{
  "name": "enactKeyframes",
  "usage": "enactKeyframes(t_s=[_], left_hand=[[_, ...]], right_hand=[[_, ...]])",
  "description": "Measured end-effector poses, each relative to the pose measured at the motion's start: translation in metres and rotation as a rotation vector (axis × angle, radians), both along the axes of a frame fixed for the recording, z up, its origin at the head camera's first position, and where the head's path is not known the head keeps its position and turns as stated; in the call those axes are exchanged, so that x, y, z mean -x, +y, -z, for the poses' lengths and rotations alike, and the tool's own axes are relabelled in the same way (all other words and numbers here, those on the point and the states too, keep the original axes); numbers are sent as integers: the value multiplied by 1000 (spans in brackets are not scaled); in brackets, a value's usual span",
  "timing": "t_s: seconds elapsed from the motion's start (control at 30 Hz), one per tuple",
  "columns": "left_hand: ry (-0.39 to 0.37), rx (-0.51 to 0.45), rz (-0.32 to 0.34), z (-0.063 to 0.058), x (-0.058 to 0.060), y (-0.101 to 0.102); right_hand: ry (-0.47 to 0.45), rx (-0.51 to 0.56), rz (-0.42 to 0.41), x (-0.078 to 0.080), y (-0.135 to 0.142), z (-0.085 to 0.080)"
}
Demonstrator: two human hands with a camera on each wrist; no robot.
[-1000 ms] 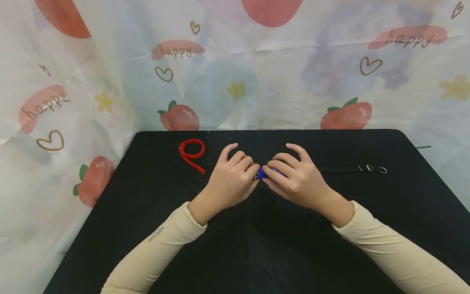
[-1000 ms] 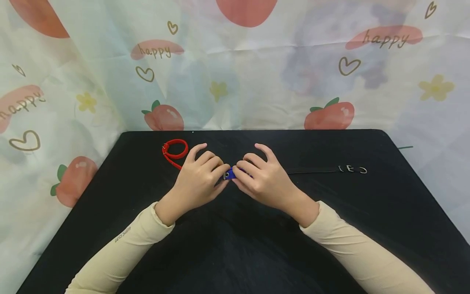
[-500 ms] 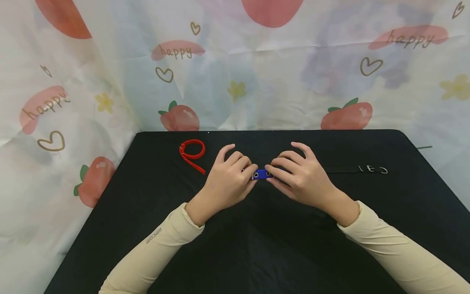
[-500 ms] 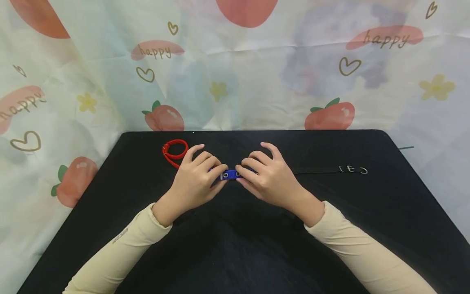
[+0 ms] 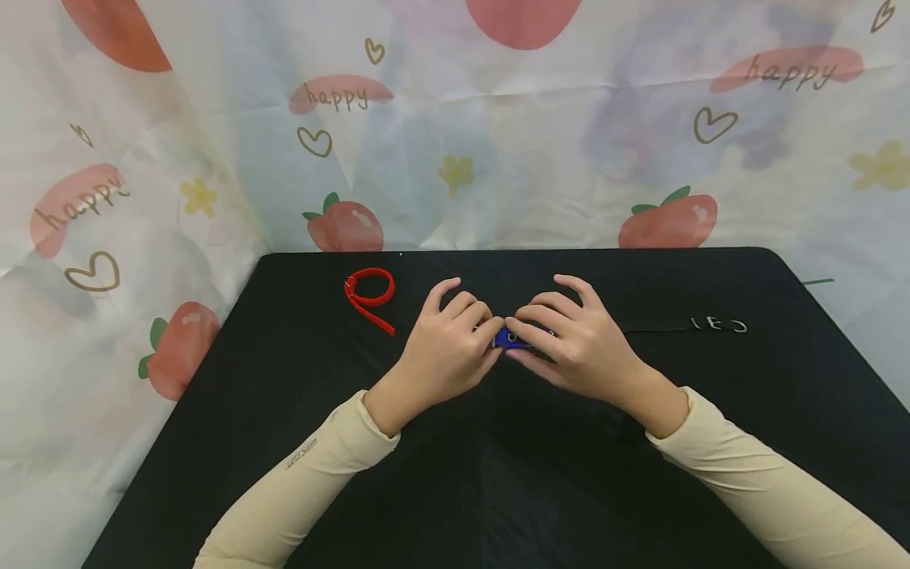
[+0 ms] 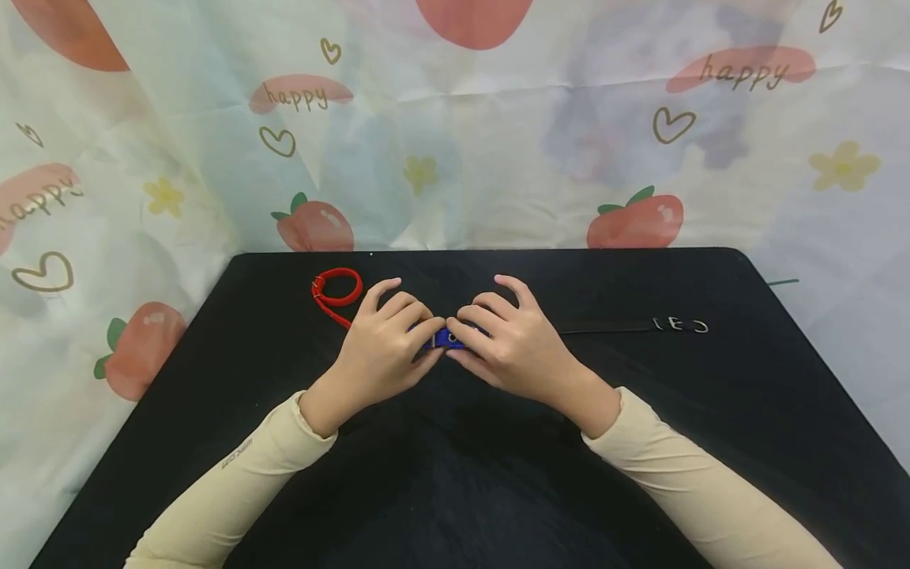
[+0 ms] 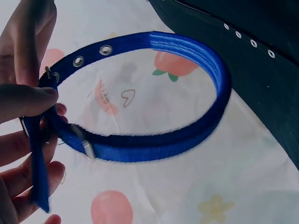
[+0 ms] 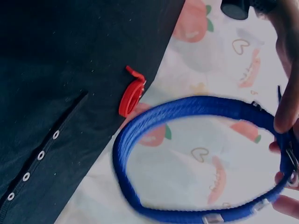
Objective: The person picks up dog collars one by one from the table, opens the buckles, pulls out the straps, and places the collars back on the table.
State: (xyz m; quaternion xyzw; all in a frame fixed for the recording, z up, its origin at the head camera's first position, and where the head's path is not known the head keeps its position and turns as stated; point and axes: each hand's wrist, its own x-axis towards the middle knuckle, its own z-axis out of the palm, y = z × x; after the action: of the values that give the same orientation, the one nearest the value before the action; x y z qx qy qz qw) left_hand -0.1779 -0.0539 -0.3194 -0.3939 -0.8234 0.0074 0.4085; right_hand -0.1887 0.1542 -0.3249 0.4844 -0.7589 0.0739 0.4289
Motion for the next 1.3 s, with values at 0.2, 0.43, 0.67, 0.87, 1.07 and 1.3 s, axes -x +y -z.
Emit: enactKeyframes(t_s=[0.2, 0.43, 0.67, 0.87, 1.07, 1.3], left_hand=[[-9, -5, -16, 0, 0, -2], [-11, -3, 1, -1, 2, -2], [-10, -9, -3, 0, 1, -2], [4, -1, -5, 1, -1, -1], [-7, -16, 10, 3, -1, 0], [-19, -24, 15, 3, 0, -2]], right_hand=[[-1, 2, 12, 1, 1, -1], [2, -9, 0, 2, 0, -1], [-8, -6, 7, 2, 2, 0], [37, -37, 25, 0, 0, 1], [63, -26, 9, 1, -1, 3], [57, -14, 0, 2, 1, 2]])
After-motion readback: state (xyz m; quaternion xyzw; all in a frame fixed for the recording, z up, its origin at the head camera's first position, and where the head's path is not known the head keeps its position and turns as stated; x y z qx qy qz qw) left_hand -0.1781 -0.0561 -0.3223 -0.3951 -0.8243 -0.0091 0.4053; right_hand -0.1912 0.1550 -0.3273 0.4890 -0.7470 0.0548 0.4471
